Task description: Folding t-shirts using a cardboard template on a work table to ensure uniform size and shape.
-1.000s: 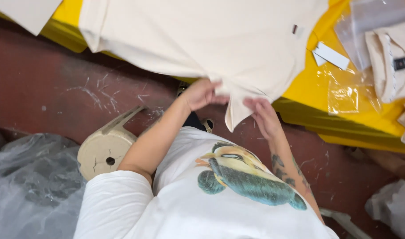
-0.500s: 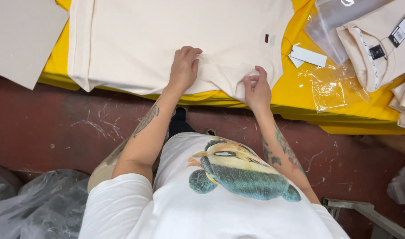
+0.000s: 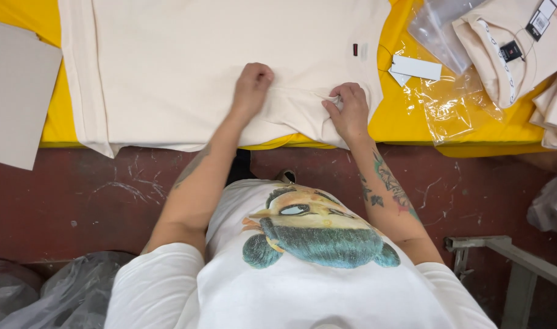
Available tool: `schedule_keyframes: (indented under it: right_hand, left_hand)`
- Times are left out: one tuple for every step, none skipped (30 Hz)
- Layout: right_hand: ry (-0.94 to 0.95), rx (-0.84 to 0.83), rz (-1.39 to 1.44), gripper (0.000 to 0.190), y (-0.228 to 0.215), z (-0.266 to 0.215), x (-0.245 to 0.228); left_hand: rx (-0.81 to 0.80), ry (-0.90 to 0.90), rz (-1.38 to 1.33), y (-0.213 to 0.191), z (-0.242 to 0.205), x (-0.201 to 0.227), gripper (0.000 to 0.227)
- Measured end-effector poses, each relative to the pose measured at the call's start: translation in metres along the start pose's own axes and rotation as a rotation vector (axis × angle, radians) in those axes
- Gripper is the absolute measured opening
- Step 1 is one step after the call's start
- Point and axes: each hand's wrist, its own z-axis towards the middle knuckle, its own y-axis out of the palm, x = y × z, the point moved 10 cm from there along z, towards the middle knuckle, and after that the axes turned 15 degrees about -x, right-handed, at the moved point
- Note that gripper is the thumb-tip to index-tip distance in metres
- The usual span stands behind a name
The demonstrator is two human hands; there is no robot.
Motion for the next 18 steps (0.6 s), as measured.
schedule_keyframes:
  right_hand:
    - [0.004,0.000,0.003,0.023,0.000,0.000,0.005]
    - [-0.073,0.001,0.011,0.020,0.000,-0.001,0.003]
    - [-0.153,0.003,0.021,0.018,0.000,-0.002,0.000]
    - [-0.152,0.004,0.025,0.018,-0.001,-0.002,0.002]
    - [-0.215,-0.022,0.045,0.008,0.000,-0.004,-0.001]
    - [-0.279,-0.048,0.064,0.011,0.001,-0.008,-0.004]
    - [-0.275,-0.047,0.064,0.011,0.002,-0.010,-0.002]
    - [-0.319,-0.018,0.058,0.014,0.000,-0.014,-0.005]
    - [-0.364,0.018,0.052,0.018,-0.003,-0.017,-0.008]
    - [-0.359,0.027,0.053,0.018,-0.004,-0.015,-0.007]
    - [-0.374,0.049,0.045,0.018,-0.005,-0.018,-0.009]
    - [-0.390,0.071,0.038,0.018,-0.007,-0.022,-0.010]
    - [-0.389,0.079,0.037,0.018,-0.007,-0.023,-0.011]
    - [-0.380,0.090,0.040,0.019,-0.008,-0.024,-0.011]
    - [-0.368,0.095,0.048,0.019,-0.005,-0.028,-0.011]
    - [-0.364,0.096,0.052,0.019,-0.003,-0.032,-0.011]
    - [-0.372,0.133,0.015,0.019,-0.005,-0.036,-0.013]
    - [-0.380,0.169,-0.022,0.019,-0.006,-0.041,-0.016]
  left_hand:
    - [-0.005,-0.001,0.001,-0.026,-0.028,0.037,0.011]
    - [-0.312,-0.112,-0.167,-0.015,-0.051,0.067,0.014]
    - [-0.619,-0.218,-0.333,-0.001,-0.089,0.107,0.018]
    - [-0.621,-0.221,-0.329,-0.005,-0.093,0.106,0.018]
    - [-0.734,-0.257,0.053,-0.003,-0.102,0.100,0.024]
    - [-0.830,-0.287,0.441,-0.003,-0.112,0.092,0.031]
    - [-0.834,-0.285,0.442,0.005,-0.101,0.077,0.031]
    - [-0.598,-0.009,0.629,-0.001,-0.078,0.092,0.028]
    - [-0.349,0.272,0.801,-0.006,-0.065,0.110,0.031]
    - [-0.354,0.280,0.804,0.004,-0.058,0.106,0.031]
    - [-0.307,0.349,0.862,0.015,-0.057,0.107,0.023]
    - [-0.259,0.417,0.918,0.026,-0.057,0.108,0.016]
    - [-0.260,0.424,0.922,0.027,-0.060,0.104,0.016]
    - [-0.233,0.430,0.910,0.026,-0.063,0.101,0.012]
    - [-0.212,0.430,0.896,0.025,-0.069,0.095,0.014]
    - [-0.218,0.430,0.898,0.021,-0.076,0.098,0.014]
    - [-0.190,0.437,0.901,0.015,-0.083,0.101,0.019]
    - [-0.162,0.444,0.905,0.008,-0.091,0.105,0.023]
